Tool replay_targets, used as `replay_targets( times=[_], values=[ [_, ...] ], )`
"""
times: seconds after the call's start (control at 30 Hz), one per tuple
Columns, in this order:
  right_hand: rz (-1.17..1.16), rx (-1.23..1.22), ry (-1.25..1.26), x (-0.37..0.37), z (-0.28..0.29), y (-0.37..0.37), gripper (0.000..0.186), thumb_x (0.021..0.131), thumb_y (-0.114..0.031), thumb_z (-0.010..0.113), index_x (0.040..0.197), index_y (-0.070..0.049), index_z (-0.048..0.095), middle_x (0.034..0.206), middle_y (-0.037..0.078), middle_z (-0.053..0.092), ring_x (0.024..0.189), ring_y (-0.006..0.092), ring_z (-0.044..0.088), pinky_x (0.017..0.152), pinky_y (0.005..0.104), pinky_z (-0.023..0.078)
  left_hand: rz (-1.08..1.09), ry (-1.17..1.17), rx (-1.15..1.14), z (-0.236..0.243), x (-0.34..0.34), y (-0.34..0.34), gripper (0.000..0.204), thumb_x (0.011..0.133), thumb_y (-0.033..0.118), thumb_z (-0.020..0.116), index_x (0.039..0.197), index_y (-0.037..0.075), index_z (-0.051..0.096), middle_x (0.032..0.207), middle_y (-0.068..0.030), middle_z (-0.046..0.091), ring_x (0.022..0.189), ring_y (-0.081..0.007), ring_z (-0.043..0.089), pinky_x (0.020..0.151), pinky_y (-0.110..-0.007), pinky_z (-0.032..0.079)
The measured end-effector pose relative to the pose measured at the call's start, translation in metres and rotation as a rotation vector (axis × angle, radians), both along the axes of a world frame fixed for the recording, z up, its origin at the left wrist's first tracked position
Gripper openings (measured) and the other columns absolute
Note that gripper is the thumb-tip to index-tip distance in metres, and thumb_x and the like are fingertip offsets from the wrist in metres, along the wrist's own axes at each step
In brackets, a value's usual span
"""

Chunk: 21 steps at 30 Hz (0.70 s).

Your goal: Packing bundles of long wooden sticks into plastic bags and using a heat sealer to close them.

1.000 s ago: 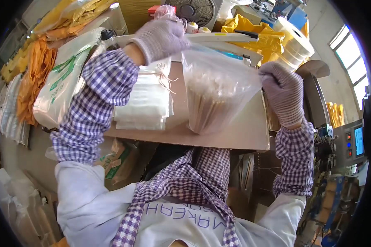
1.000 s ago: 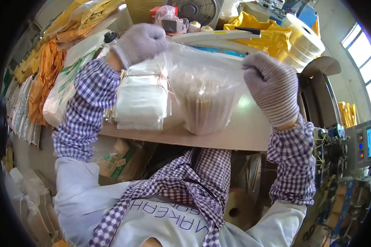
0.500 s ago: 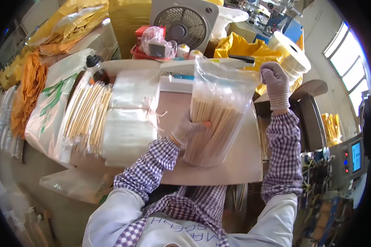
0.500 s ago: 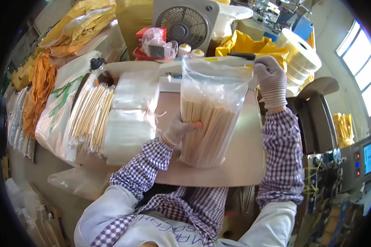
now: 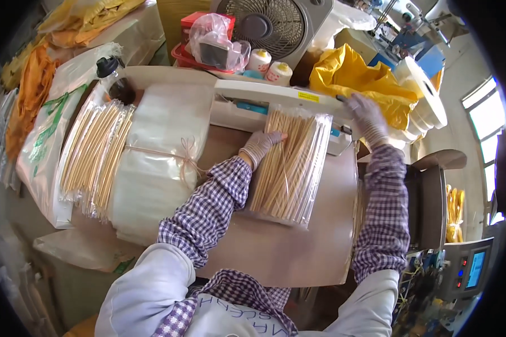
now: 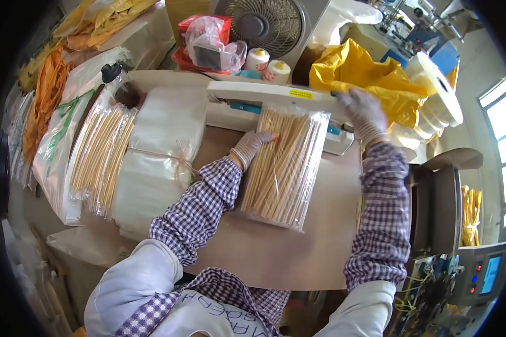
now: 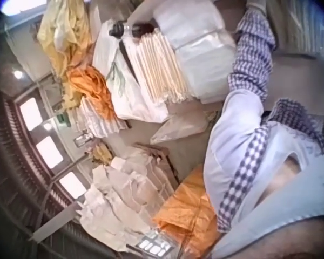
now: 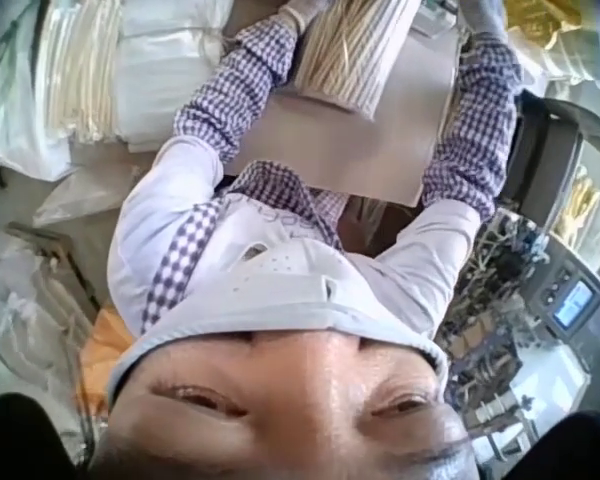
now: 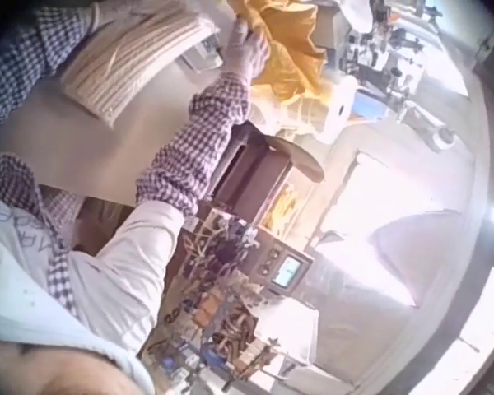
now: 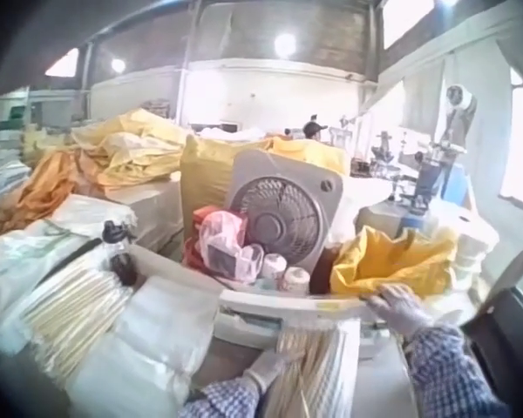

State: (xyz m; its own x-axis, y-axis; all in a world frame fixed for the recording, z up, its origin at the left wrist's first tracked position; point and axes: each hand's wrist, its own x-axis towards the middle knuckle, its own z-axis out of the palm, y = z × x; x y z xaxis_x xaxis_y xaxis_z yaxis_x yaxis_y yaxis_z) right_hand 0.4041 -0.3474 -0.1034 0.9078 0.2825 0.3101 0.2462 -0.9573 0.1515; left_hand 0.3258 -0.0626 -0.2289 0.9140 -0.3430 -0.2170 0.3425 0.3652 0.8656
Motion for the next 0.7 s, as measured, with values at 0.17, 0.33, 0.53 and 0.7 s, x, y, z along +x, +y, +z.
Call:
replay_targets(
  times=[0.17,0.33,0.53,0.7],
  values=[
    [-0.177,0.228,0.067,-0.032,-0.049,0.051,0.075,0.082,-0.057,0.046,0.132,-0.003,0.033,0.133,0.021,0.035,0.128,0.0348,0.025,0.105,0.0393,0.021,0.097,-0.100,0.185,-0.022,-0.009,0.008,0.037,0.075,0.028,0.067,0.100,0.002,0.061,0.089,-0.0053,0.061,0.079,-0.0131,0.055,0.074,-0.025,0.043],
    [-0.057,0.243,0.164,-0.036,-0.031,0.077,0.066,0.080,-0.046,0.054,0.123,0.002,0.043,0.121,0.023,0.047,0.115,0.0365,0.041,0.098,0.0412,0.031,0.144,-0.689,0.550,-0.043,-0.011,0.019,0.026,0.084,0.031,0.053,0.091,0.009,0.066,0.090,-0.0129,0.065,0.084,-0.0225,0.062,0.074,-0.031,0.047],
    [-0.160,0.202,0.129,-0.021,-0.056,0.053,0.082,0.080,-0.063,0.040,0.133,0.000,0.030,0.134,0.022,0.033,0.127,0.0337,0.024,0.106,0.0397,0.016,0.234,-0.110,0.292,-0.035,-0.014,0.001,0.041,0.069,0.034,0.069,0.092,0.000,0.064,0.086,-0.0130,0.064,0.080,-0.0197,0.058,0.075,-0.031,0.043],
    [-0.180,0.227,0.152,-0.025,-0.060,0.060,0.083,0.079,-0.064,0.039,0.135,-0.004,0.029,0.137,0.021,0.030,0.129,0.0346,0.020,0.107,0.0402,0.015,0.248,-0.090,0.334,-0.017,-0.038,0.009,0.051,0.075,0.035,0.066,0.108,-0.003,0.056,0.096,-0.0120,0.062,0.085,-0.0162,0.057,0.078,-0.028,0.044]
  ],
)
